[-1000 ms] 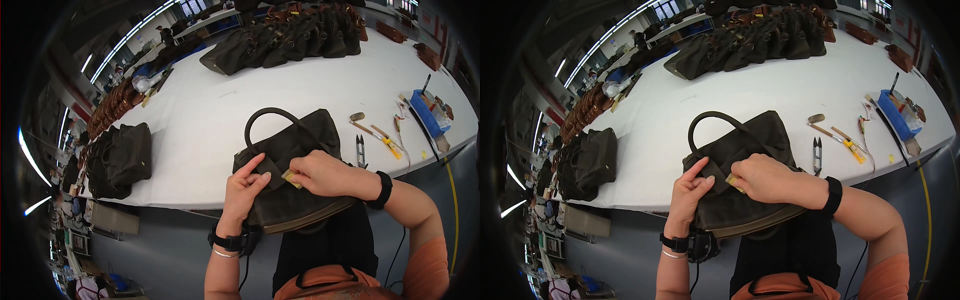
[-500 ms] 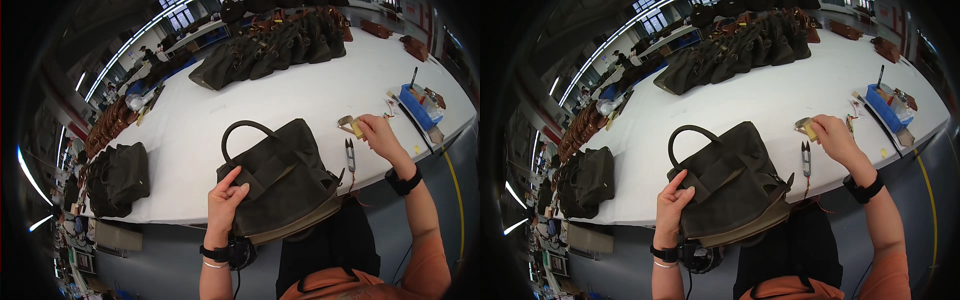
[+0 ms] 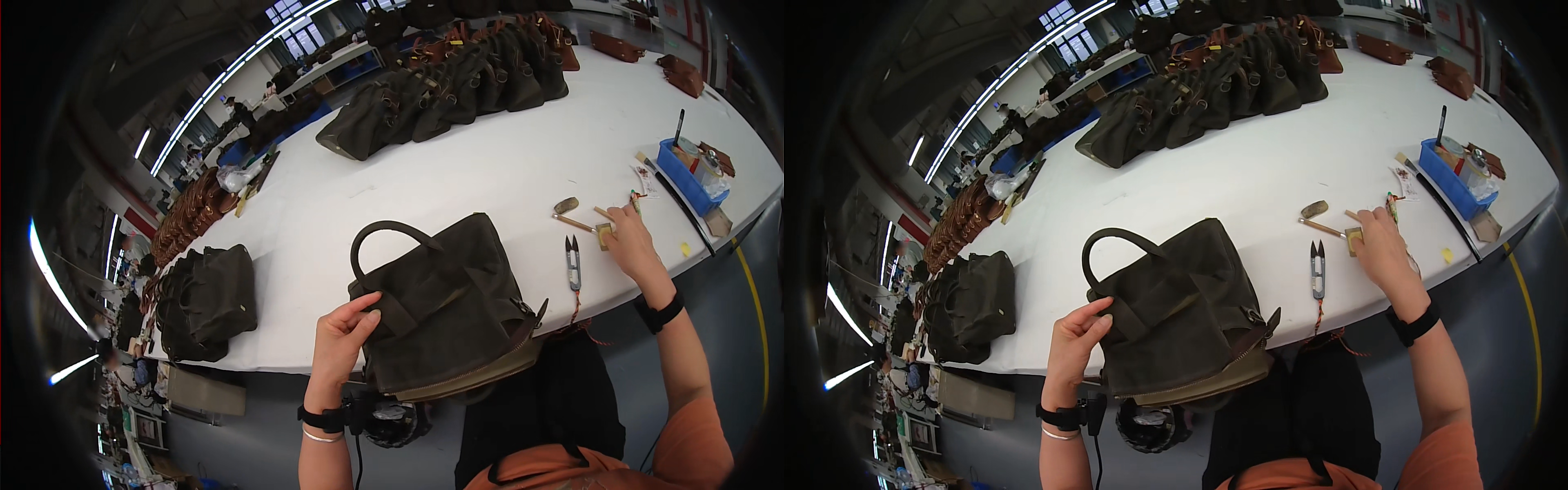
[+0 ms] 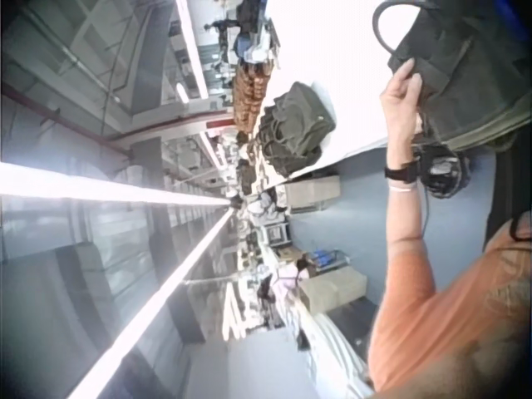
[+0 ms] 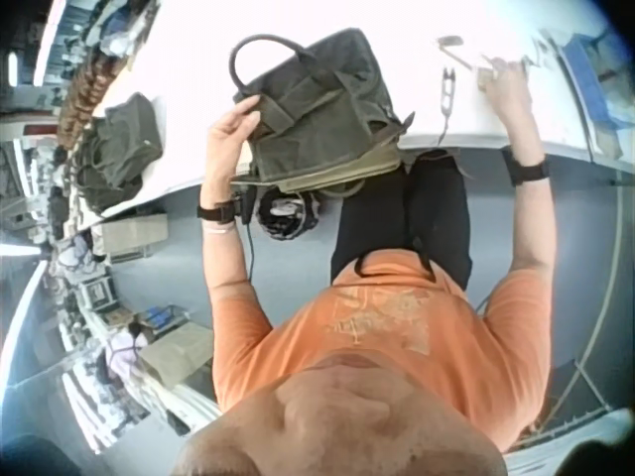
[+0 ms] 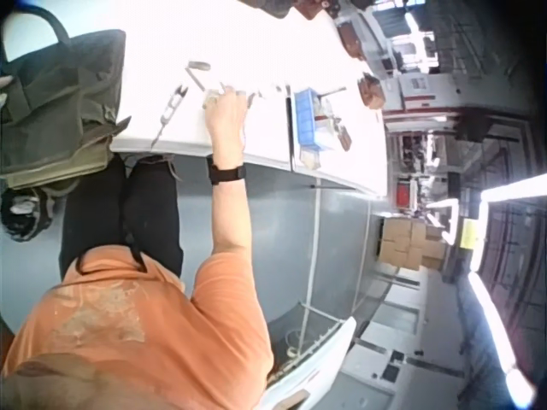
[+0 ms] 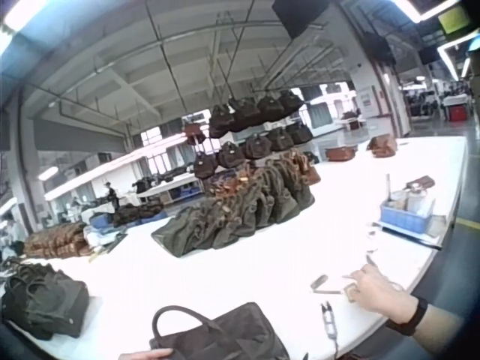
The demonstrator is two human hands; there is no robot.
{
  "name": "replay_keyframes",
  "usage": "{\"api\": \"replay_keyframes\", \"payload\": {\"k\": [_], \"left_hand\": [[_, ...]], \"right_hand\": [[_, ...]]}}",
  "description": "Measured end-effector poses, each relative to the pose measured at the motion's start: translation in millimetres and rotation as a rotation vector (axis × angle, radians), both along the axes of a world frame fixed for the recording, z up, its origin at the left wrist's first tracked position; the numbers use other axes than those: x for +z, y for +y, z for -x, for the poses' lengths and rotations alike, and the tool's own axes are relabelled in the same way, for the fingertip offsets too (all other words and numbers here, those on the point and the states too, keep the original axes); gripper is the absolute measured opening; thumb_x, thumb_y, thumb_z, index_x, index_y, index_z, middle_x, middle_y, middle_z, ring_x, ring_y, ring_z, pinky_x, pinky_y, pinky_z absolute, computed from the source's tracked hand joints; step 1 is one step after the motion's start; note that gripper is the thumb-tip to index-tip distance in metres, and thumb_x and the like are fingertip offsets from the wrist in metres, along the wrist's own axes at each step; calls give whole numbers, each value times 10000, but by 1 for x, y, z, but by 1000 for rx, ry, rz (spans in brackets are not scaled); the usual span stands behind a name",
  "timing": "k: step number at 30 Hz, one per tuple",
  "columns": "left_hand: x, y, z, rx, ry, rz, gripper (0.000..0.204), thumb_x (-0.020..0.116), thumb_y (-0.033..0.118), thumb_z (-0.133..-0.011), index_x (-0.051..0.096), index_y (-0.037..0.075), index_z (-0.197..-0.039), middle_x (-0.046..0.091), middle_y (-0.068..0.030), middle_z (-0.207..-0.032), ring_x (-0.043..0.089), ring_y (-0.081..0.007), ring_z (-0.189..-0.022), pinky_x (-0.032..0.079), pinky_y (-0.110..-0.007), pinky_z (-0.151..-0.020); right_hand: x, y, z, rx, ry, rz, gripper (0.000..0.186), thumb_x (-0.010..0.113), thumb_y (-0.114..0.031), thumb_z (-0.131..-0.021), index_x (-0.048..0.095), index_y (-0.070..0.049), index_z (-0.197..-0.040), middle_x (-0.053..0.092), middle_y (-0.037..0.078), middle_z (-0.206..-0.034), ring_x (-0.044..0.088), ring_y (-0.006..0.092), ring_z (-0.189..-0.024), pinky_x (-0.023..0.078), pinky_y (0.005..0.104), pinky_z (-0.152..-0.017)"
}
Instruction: The person works on a dark green canvas bag at a white table in a workshop. They use a small yellow tool to adjust the zipper pull, then rub a small block over the bag's surface. The person opens the bag to check the interior, uses a green marker to mark a tag, and uses the yellow tool again on the zipper. Finally, they place the bag with others on the table and begin working on a second bag.
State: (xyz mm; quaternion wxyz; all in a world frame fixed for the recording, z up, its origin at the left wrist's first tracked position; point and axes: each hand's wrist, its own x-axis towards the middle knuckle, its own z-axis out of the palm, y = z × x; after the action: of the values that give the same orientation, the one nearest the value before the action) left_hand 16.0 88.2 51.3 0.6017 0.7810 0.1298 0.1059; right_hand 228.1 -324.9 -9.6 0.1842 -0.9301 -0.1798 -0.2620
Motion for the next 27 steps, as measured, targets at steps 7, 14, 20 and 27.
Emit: {"api": "replay_keyframes", "payload": {"k": [7,14,20,27], "left_hand": [[24,-30,9,112,5,-337,333,704,142,-889,652,-34,-1168,690,-53,-861,607,-98,-759,485,-251,-721],[31,-81,10,350,-98,-845,365,724,227,-865,647,-64,-1072,606,-144,-900,591,-250,-845,491,-354,-747],[30,-107,14,411,-61,-779,293,726,202,-870,659,-49,-1007,634,-136,-933,619,-206,-849,499,-317,-755],[20,-123,-11,133,-322,-569,394,674,135,-903,569,-20,-1250,620,-177,-1150,618,-286,-1065,485,-352,-920]], "right_hand": [[62,68,58,466,388,-468,314,701,-197,-868,629,23,-1081,628,164,-992,635,286,-835,512,374,-717],[51,139,75,791,380,-528,311,654,-264,-911,647,2,-1073,636,142,-1006,598,280,-962,497,376,-820],[41,154,69,750,434,-441,233,617,-224,-931,664,-13,-1020,654,107,-935,556,278,-928,459,376,-828],[34,158,68,719,455,-503,246,574,-222,-932,679,-4,-891,645,121,-793,541,294,-831,458,404,-739]]}}
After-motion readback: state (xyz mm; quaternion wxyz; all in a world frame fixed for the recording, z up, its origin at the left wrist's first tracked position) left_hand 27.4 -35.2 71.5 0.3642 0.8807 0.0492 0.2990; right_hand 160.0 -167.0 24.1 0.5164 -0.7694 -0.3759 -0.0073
